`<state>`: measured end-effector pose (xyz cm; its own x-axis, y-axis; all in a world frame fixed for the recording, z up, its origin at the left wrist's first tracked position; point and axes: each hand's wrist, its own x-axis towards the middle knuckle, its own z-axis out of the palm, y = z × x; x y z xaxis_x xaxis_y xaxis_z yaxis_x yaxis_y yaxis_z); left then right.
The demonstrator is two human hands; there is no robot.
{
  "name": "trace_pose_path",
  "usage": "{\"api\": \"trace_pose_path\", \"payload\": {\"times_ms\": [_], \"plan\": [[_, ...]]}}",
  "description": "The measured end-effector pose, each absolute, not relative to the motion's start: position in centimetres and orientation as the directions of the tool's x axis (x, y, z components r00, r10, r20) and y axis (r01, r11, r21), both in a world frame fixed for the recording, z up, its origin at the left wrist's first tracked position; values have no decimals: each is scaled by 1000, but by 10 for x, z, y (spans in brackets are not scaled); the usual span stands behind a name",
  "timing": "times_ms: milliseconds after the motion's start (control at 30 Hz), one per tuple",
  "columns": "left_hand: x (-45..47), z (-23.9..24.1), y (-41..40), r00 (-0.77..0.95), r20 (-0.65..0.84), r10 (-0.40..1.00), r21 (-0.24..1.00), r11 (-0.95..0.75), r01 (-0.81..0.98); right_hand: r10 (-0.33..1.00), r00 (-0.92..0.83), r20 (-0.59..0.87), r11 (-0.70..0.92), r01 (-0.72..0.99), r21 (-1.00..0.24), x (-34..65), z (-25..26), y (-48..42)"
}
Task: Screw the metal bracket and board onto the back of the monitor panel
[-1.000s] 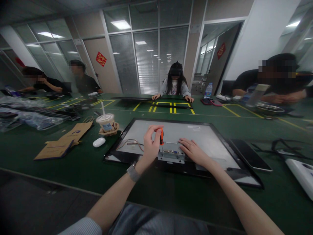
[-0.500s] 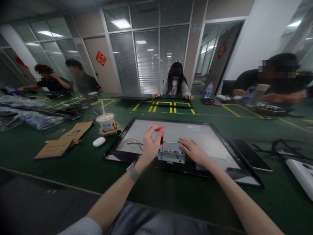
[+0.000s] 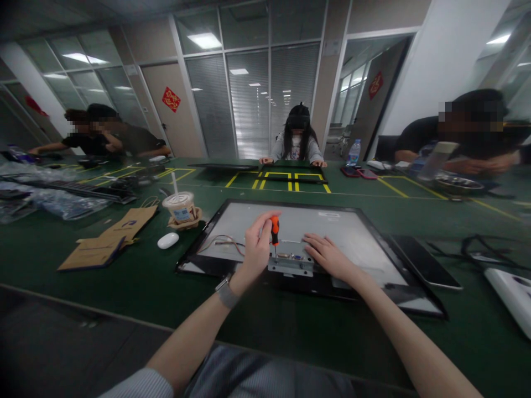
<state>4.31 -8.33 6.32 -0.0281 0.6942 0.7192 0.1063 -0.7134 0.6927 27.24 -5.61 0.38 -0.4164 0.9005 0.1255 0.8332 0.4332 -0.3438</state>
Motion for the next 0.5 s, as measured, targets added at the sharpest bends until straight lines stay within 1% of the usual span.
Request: {"api": "trace_pose_path", "payload": {"times_ms": [100,267,500], "plan": [[44,63,-84,-10,696,718,714,-691,114,900,-415,133,435,835,-338,273,2,-55],[44,64,-84,-17,739,673,670,-733,121,895,-421,146,445,827,-344,275,-1,-54],[43,65,-85,-18,749,663,659,-742,119,898,-419,136,440,831,-341,275,1,-54]]}}
